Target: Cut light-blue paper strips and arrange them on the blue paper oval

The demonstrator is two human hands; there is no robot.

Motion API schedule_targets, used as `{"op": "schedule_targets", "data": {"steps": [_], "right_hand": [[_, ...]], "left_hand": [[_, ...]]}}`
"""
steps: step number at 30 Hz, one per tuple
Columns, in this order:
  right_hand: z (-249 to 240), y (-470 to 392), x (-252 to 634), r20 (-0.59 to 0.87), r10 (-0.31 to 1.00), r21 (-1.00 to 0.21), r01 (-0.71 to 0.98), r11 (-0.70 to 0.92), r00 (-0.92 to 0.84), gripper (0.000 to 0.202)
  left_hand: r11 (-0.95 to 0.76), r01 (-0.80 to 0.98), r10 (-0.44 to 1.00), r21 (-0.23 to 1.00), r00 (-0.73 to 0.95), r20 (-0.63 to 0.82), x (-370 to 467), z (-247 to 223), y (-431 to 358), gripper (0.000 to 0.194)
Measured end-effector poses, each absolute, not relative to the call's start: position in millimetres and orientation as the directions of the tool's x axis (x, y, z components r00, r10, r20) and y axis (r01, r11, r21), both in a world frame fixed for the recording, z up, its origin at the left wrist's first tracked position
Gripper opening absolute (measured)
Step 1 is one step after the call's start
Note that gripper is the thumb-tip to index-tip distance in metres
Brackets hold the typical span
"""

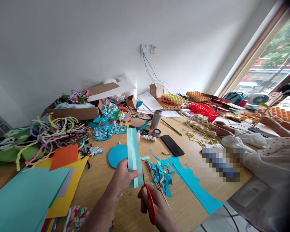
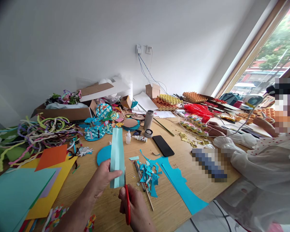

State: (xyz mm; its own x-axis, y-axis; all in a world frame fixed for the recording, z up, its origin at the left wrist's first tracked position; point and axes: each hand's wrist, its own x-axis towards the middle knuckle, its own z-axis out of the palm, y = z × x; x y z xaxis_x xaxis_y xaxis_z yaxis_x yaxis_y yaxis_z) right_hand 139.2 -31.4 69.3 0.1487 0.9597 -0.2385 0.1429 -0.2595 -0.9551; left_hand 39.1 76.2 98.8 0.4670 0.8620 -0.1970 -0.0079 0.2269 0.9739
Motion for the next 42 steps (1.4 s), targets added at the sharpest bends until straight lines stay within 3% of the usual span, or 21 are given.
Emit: {"op": "schedule_targets", "data": {"steps": [32,42], "right_hand": [[57,-27,131,-0.301,0.928,-0.950,0.017,-0.312,0.221,0.069],[53,-27,134,-0.261,0.940,-0.963,0.007,-0.269,0.221,0.066]], "left_hand": [[0.294,-0.053,0.841,0.954,0.489,-0.232,42,89,77,0.025],[0.291,-0.008,0.836,0.957,0.488,-0.251,46,88,74,0.022]]}}
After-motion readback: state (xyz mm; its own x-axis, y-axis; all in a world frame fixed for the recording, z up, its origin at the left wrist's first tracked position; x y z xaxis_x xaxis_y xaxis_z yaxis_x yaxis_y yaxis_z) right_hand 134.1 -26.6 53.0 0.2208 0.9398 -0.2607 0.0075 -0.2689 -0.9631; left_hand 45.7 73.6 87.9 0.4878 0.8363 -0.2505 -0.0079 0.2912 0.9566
